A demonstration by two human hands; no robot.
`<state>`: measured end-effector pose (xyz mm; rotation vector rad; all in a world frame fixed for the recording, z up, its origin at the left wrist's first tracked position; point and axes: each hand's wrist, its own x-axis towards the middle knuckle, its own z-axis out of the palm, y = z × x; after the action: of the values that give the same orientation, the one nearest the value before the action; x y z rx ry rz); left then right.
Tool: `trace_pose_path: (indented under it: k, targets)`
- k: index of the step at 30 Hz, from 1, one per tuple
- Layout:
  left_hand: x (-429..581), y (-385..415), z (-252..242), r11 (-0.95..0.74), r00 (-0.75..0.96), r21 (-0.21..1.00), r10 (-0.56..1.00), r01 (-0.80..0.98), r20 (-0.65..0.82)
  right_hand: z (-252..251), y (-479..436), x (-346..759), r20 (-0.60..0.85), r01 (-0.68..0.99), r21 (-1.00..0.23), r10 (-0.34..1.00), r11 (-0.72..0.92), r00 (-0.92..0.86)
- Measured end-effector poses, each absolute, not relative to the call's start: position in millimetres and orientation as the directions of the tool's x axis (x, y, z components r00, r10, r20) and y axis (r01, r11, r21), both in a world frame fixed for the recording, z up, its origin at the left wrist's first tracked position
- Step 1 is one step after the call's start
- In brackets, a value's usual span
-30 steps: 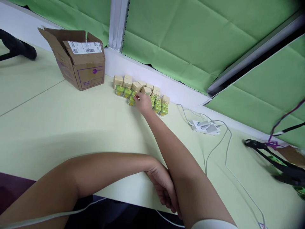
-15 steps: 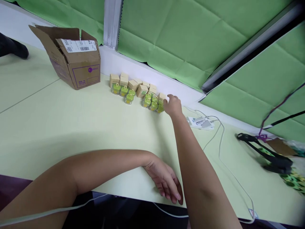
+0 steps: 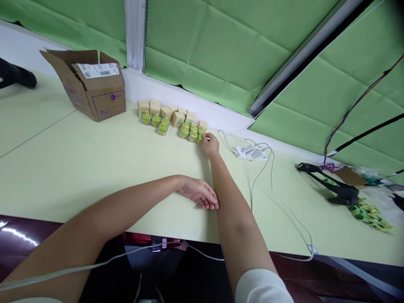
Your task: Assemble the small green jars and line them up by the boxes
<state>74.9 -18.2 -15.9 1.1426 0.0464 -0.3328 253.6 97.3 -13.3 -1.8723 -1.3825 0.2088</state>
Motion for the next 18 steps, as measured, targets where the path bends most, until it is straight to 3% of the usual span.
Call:
trace_pose_path:
  k: [2, 4, 6, 7, 9, 11, 14, 18]
  targets:
    - [72, -10, -14, 0.340, 0.977, 0.916, -0.101, 0.211, -0.188, -14, 88, 251, 0.304, 0.720, -0.682, 0.846, -0.128, 0.438]
    - [72, -3, -14, 0.236, 0.962, 0.969, 0.240, 0.072, -0.130, -14, 71, 249, 0.302, 0.712, -0.687, 0.835, -0.143, 0.459]
    - [75, 6, -17, -0.034, 0.729, 0.999, 0.684, -0.022, 0.040, -14, 51, 247, 0.290, 0.702, -0.696, 0.837, -0.149, 0.465]
    - [76, 11, -18, -0.191, 0.576, 0.982, 0.803, 0.007, 0.152, -13, 42, 245, 0.282, 0.701, -0.697, 0.842, -0.149, 0.459]
    - [77, 20, -22, -0.410, 0.376, 0.900, 0.865, 0.145, 0.333, -12, 27, 237, 0.263, 0.682, -0.718, 0.854, -0.137, 0.449]
    - [75, 29, -25, -0.500, 0.321, 0.817, 0.854, 0.287, 0.410, -14, 16, 222, 0.273, 0.642, -0.762, 0.853, -0.090, 0.444]
    - [70, 38, -29, -0.501, 0.378, 0.774, 0.852, 0.387, 0.362, -19, 7, 194, 0.335, 0.588, -0.809, 0.842, 0.027, 0.422]
    - [64, 44, -31, -0.462, 0.417, 0.804, 0.858, 0.374, 0.299, -24, 1, 174, 0.375, 0.552, -0.827, 0.837, 0.108, 0.399]
